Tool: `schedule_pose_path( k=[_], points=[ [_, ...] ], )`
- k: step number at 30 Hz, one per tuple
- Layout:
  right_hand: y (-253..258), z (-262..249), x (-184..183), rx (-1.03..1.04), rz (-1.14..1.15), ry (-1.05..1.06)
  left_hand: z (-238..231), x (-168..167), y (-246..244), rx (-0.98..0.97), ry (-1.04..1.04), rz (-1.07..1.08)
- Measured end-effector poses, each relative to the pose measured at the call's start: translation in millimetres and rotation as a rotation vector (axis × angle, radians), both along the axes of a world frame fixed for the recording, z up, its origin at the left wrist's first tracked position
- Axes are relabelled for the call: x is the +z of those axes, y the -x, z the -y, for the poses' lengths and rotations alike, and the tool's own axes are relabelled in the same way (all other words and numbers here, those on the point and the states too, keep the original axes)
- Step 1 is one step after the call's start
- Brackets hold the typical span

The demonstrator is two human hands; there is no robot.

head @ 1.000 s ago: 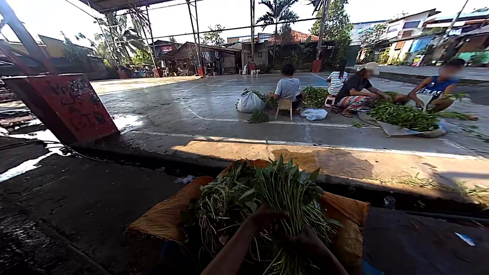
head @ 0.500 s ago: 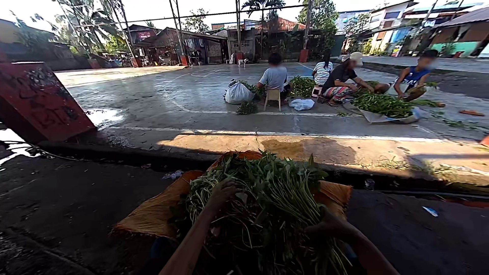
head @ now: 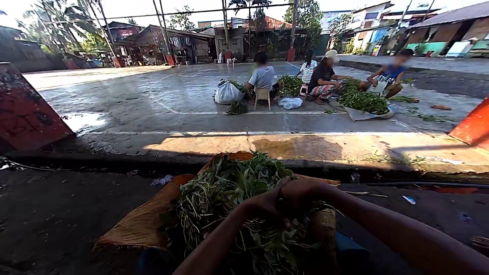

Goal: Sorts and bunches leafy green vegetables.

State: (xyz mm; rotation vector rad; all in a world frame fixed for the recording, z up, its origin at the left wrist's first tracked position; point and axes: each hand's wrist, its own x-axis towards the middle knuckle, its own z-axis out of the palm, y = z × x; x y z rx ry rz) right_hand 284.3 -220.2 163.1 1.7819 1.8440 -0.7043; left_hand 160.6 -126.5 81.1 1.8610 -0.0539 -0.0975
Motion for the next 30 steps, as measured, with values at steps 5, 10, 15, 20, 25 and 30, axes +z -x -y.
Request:
schedule_pose_path(
  k=[5,10,15,20,25,30],
  points=[
    [25,3,17,0.091,0.245,-0.011,9,-4,11,0.01,-0.176,0.017],
    [44,-2,26,-0.025,0.302,-0.109,2,-10,7,0.156,-0.217,0.118],
    [45,-15,16,0.034,0.442,-0.468,-11,-4,0,0.367,-0.069,0.101],
    [16,-7,-15,0.149,0.146,-1.418,-19,-12,18,0.738,0.412,0.093],
    [19,1,-100,-0.446,-0.541,-1.151,-21,1,21,1.007,0.651,0.057],
    [35,-14,-153,-0.646,-0.948,-0.905,-17,9,36,0.904,0.663,0.064]
  ],
)
